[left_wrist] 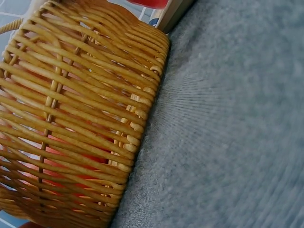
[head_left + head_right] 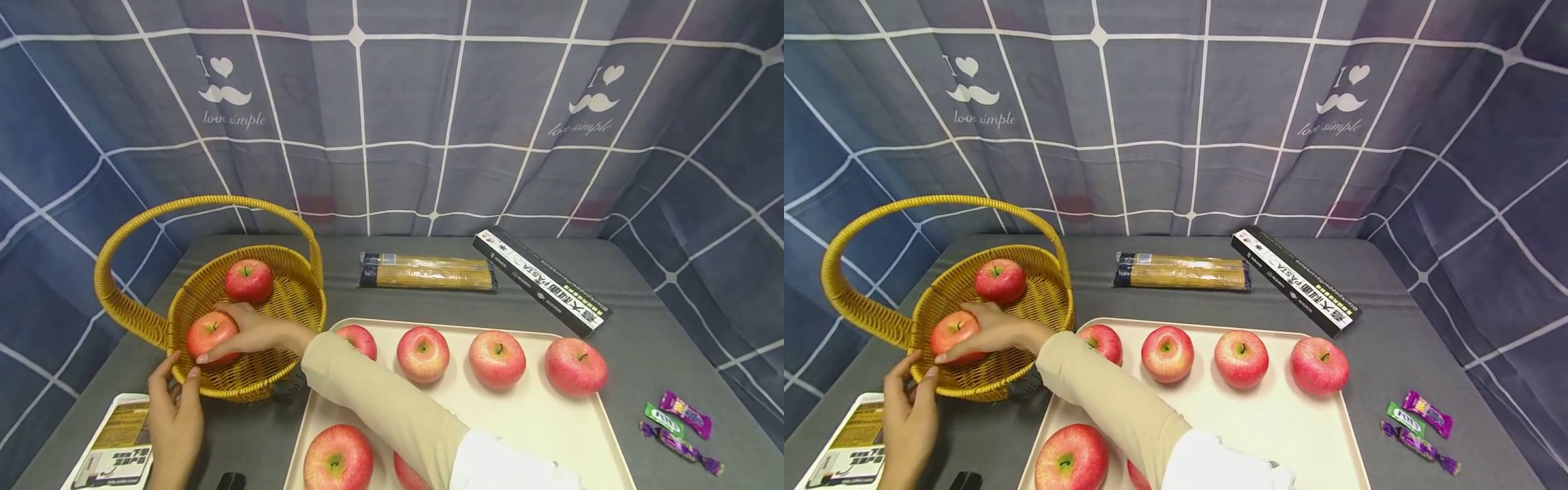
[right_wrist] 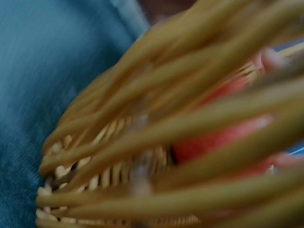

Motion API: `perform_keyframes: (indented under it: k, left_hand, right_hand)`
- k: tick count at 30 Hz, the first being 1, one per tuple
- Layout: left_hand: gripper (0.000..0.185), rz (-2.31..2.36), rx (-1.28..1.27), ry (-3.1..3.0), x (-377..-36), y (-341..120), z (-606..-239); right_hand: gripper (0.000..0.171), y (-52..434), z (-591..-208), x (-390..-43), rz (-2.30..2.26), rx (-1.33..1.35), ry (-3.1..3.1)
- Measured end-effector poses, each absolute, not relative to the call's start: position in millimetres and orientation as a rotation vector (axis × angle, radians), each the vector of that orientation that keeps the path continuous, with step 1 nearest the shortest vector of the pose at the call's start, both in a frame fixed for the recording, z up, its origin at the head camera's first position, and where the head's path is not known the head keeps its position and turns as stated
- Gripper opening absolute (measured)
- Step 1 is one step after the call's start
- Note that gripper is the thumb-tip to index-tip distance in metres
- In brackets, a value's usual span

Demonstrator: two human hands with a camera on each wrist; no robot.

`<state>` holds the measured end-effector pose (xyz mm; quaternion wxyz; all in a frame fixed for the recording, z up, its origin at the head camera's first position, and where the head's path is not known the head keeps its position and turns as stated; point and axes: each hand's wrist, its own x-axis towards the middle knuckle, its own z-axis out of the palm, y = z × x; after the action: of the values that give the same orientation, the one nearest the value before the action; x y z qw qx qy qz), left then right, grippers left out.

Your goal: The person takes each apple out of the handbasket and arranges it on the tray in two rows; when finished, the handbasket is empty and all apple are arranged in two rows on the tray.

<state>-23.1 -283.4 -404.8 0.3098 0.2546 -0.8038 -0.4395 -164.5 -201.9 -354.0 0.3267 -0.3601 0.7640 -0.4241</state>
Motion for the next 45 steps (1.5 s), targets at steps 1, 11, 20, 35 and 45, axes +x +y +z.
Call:
perform_keyframes:
  k: [1,11,20,35,45]
  left_hand:
    - [0.044,-1.166,0.672,-2.122,-23.2,-283.1,-404.9]
    - [0.044,-1.135,0.685,-2.148,-22.0,-284.2,-402.4]
    - [0.043,-1.152,0.728,-2.155,-21.2,-280.9,-405.2]
    - [0.045,-1.155,0.782,-2.19,-22.6,-283.2,-406.8]
    - [0.044,-1.15,0.786,-2.175,-22.6,-283.5,-408.3]
  right_hand:
    - [0.08,-201.3,-354.8,-163.3,-1.065,-0.992,1.997]
    - [0.045,-180.2,-343.5,-166.3,-0.754,-1.314,1.947]
    - [0.037,-93.7,-290.0,-168.6,-0.981,-1.508,1.947]
    - [0.033,164.0,-325.2,-115.7,-1.169,-1.342,2.284]
    - [0.042,198.8,-396.6,-55.1,-1.304,-1.471,2.326]
